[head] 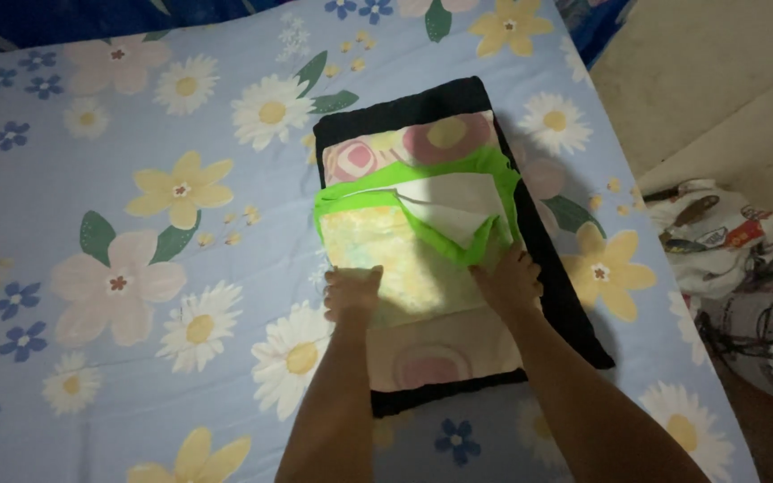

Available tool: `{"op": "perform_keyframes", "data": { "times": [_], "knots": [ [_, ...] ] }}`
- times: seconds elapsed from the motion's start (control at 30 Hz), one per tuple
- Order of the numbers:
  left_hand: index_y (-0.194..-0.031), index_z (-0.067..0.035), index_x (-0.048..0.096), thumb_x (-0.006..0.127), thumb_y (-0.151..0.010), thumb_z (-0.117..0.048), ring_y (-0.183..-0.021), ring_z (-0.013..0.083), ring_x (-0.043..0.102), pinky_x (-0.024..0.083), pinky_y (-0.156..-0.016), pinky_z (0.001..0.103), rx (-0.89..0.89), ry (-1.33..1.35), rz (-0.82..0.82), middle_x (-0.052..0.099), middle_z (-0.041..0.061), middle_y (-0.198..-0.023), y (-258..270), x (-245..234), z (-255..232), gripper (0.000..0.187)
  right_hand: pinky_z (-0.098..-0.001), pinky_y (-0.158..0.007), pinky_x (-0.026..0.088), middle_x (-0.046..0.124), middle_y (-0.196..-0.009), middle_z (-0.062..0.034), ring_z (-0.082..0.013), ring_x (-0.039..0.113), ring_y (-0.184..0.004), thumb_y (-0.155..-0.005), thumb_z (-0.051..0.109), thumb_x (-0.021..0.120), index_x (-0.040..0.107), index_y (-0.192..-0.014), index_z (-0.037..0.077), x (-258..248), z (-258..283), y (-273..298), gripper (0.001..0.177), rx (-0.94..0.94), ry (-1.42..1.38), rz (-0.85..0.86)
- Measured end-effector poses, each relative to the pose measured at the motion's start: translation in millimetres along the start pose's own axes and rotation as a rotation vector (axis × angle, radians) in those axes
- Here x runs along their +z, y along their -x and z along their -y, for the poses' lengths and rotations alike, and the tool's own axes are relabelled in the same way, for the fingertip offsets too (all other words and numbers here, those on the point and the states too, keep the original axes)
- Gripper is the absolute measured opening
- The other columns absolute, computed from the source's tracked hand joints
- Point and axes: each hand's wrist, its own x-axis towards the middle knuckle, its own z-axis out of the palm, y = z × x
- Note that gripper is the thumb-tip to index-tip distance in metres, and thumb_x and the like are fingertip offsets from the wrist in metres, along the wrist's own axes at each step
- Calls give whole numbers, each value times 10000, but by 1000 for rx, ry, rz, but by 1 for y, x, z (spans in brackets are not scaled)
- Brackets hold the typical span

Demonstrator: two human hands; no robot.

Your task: Folding and stacking various items of clothing on a bed and on the floor.

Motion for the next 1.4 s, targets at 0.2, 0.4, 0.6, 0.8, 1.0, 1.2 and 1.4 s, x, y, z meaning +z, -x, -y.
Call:
{"op": "perform_keyframes", "data": {
  "times": [0.2,0.4,0.6,0.8,1.0,1.2,1.4],
  "knots": [
    [-1534,-57,394,706,-736,-793,-1455,446,377,311,-1159,641,65,14,111,386,236,-1585,-1,-18,3,1129,-712,-1084,308,293,-1595,-211,-455,292,-1438,-696,747,784,140,-1606,62,10,-6,-26,1309,134,-133,5],
    [-1507,47,358,806,-759,-691,-1338,399,540,440,-1112,439,218,362,138,524,269,-1467,-17,-11,12,1142,-679,-1139,282,320,-1591,-224,-453,279,-1461,-671,792,747,201,-1610,79,-11,2,-22,1299,270,-250,59],
    [-1293,-30,684,798,-753,-443,-1118,303,709,528,-971,401,289,460,82,757,161,-1218,-9,-16,17,689,-664,-1167,256,345,-1595,-258,-487,299,-1470,-712,891,615,276,-1598,51,-27,-2,-17,1267,285,-324,69],
    [-1282,-3,658,786,-810,-310,-1093,299,704,522,-951,388,303,560,142,743,166,-1203,8,-27,17,577,-666,-1128,298,377,-1559,-282,-502,347,-1435,-707,748,725,404,-1524,113,-29,-1,1,1083,204,-194,106],
    [-1328,19,602,784,-807,-370,-1183,364,671,492,-1028,408,274,419,18,705,217,-1261,-15,-5,30,676,-717,-1033,349,439,-1454,-278,-512,423,-1333,-686,530,859,402,-1484,209,-6,-11,-8,974,89,-57,63],
    [-1359,84,489,801,-822,-459,-1226,403,631,478,-1051,427,205,336,-3,654,278,-1296,-50,27,57,825,-640,-947,481,524,-1318,-235,-476,522,-1227,-728,380,859,453,-1397,190,-12,22,21,806,-177,43,-79],
    [-1360,51,483,766,-797,-398,-1195,405,645,488,-1020,441,193,421,-19,667,268,-1273,-23,14,45,774,-626,-937,474,505,-1312,-243,-475,502,-1209,-788,299,845,296,-1572,248,-3,3,29,959,-243,44,-159]
  ]
}}
